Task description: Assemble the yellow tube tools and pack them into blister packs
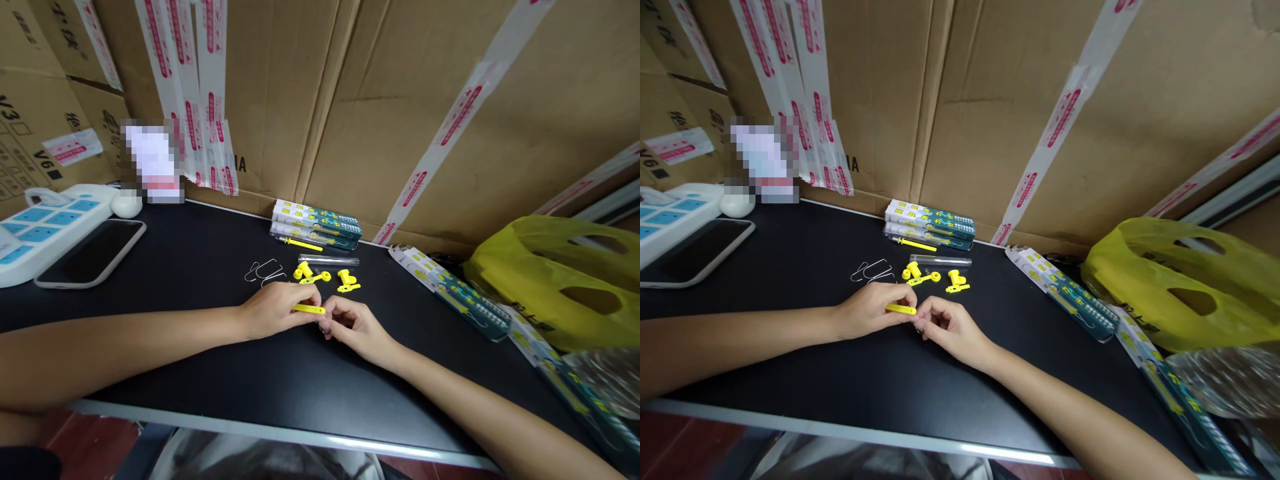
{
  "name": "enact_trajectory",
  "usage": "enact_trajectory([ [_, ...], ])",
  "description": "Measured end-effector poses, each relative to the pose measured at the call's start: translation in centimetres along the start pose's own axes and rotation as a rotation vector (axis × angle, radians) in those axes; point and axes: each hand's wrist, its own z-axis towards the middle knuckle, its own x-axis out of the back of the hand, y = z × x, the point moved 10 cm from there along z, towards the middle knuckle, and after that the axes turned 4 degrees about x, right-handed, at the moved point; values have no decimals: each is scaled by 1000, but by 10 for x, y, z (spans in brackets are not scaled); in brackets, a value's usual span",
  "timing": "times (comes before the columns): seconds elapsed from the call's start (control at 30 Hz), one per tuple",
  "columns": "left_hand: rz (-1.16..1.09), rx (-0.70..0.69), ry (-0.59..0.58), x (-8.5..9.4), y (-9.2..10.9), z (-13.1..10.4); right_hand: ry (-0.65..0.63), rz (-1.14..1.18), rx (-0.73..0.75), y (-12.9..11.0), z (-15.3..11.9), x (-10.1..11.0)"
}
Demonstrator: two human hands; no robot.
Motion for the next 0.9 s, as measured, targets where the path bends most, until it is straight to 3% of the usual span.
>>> enact_trajectory([
  [0.13, 18, 10, -9, -2, 0, 0, -20, -15, 33, -6, 0, 0],
  [0.4, 78, -17, -61, -10, 2, -2, 70, -80, 37, -3, 3, 1],
  [0.73, 205, 70, -15, -5, 0, -2, 70, 87, -47, 8, 3, 6],
  [0.9, 250, 17, -23, -7, 5, -2, 203, 125, 15, 4, 2, 20],
])
